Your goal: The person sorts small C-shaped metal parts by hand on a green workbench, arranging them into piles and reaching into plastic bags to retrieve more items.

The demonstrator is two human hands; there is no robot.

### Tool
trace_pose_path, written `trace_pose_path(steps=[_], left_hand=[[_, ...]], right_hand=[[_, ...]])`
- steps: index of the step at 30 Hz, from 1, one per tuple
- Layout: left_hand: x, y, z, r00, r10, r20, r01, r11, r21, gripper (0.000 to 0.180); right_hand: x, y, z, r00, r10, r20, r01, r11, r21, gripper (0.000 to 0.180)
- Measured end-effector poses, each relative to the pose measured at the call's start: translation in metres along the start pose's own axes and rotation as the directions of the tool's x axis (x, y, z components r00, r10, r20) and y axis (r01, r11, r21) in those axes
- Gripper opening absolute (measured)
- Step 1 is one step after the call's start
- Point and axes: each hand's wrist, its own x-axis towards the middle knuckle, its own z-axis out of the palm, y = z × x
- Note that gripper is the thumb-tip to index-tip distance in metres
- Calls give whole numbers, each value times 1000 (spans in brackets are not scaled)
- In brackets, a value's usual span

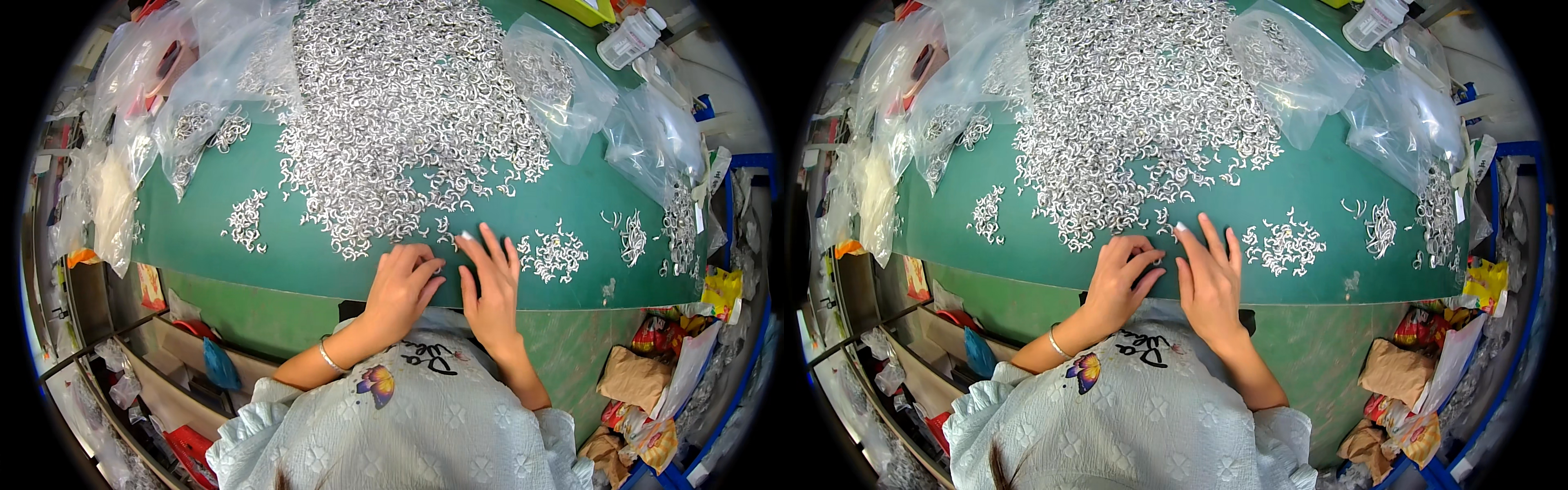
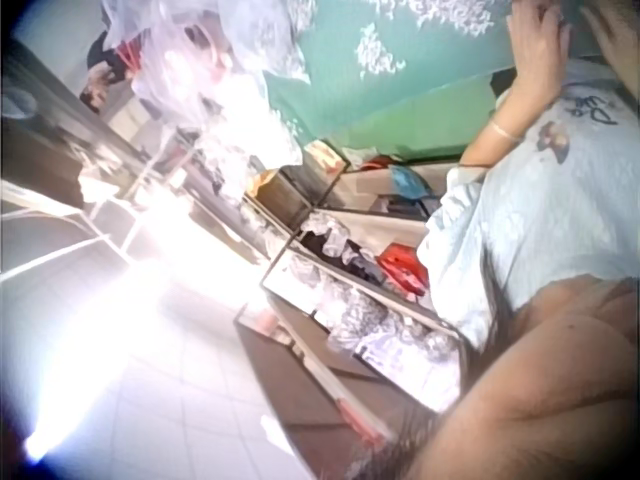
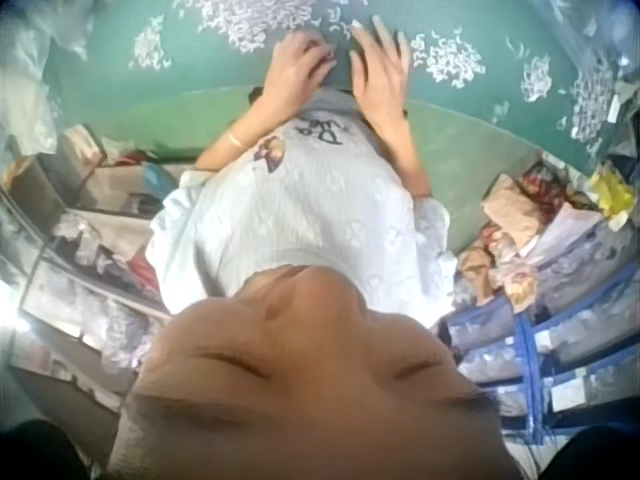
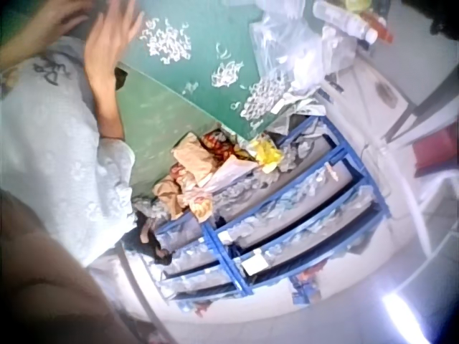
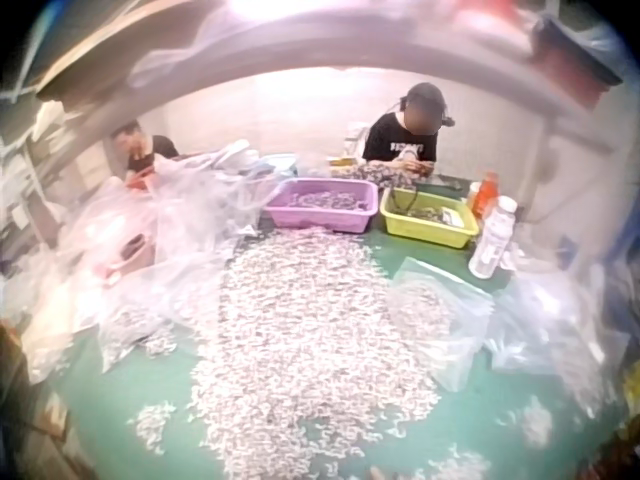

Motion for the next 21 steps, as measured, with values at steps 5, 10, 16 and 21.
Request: trace_pose_path(steps=[5,10,16,21], left_hand=[[-12,-7,-1,999,20,35,-19,999,-49,25],[-18,-9,-3,999,44,8,-44,998,-35,23],[-19,-16,-8,999,32,-39,-34,998,-52,24],[-21,-18,-9,997,47,-58,-51,996,-72,22]], right_hand=[[-17,0,-6,997,-20,80,20,1000,3,29],[-5,0,-3,1000,-24,-10,25,998,64,32],[-6,-13,6,990,-41,132,53,995,-90,41],[-19,-5,-5,997,73,-11,-74,977,-202,43]])
